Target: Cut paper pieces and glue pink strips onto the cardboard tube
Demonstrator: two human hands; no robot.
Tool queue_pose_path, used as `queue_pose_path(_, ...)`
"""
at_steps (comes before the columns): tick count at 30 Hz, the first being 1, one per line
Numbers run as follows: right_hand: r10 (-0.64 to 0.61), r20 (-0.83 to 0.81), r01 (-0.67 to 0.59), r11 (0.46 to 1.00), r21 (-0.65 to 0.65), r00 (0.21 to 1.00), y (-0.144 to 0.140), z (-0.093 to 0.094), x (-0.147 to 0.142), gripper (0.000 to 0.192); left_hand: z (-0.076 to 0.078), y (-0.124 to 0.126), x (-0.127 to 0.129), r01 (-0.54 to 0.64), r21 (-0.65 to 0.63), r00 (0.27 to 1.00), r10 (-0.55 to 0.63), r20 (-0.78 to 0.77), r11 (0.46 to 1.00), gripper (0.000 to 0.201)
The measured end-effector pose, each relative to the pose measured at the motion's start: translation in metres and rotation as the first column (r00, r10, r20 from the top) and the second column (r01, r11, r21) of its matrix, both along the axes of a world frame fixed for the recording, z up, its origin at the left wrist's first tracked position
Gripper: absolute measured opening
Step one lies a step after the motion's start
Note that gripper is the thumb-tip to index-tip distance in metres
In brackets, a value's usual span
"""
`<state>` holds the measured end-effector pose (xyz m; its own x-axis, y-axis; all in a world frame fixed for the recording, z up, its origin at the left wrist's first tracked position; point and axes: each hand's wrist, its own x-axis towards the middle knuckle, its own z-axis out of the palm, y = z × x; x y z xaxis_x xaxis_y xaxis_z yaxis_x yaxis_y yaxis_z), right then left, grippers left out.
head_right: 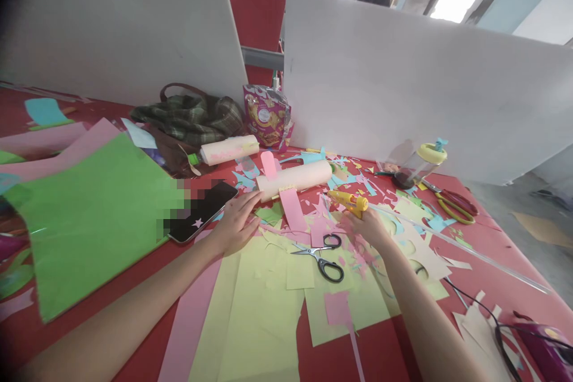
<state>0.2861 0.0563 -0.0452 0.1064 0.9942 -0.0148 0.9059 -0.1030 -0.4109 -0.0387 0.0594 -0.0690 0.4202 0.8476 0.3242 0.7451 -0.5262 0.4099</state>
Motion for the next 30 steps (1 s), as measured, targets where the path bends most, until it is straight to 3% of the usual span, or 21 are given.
queue_pose_path(10, -0.004, 0.213, -0.010, 0.998, 0.066, 0.977, -0.009, 0.005, -0.006, 0.029, -0.006, 0.007, -0.006, -0.056, -0.100, 0.979, 0.074, 0.190, 0.993, 0.046)
queue_pose_path(16, -0.185, 0.460, 0.082, 0.969, 0.233, 0.868, -0.048, 0.009, -0.022, 0.033, -0.003, 0.007, -0.007, -0.034, -0.157, 0.950, 0.081, 0.302, 0.987, 0.046)
queue_pose_path(18, -0.041, 0.406, -0.036, 0.983, 0.180, 0.913, -0.056, 0.012, -0.040, 0.023, -0.004, 0.007, -0.008, -0.047, -0.184, 0.943, 0.104, 0.317, 0.982, 0.048)
queue_pose_path(20, 0.219, 0.280, -0.258, 0.960, 0.108, 0.935, -0.058, 0.017, -0.065, 0.016, -0.005, 0.007, -0.008, -0.056, -0.208, 0.938, 0.123, 0.324, 0.976, 0.050)
queue_pose_path(24, 0.491, 0.202, -0.510, 0.859, 0.052, 0.848, -0.054, 0.021, -0.121, 0.003, -0.005, 0.007, -0.009, -0.055, -0.219, 0.925, 0.133, 0.356, 0.974, 0.053)
queue_pose_path(26, 0.656, 0.120, -0.666, 0.740, 0.089, 0.745, -0.048, 0.019, -0.146, 0.010, -0.002, 0.006, -0.009, -0.053, -0.226, 0.913, 0.138, 0.383, 0.973, 0.053)
queue_pose_path(27, 0.699, 0.082, -0.703, 0.701, 0.116, 0.711, -0.045, 0.016, -0.157, 0.011, -0.001, 0.006, -0.008, -0.048, -0.232, 0.906, 0.140, 0.399, 0.971, 0.053)
queue_pose_path(30, 0.743, 0.044, -0.741, 0.658, 0.132, 0.668, -0.032, 0.002, -0.183, 0.008, 0.002, 0.006, -0.009, -0.015, -0.257, 0.887, 0.131, 0.443, 0.966, 0.053)
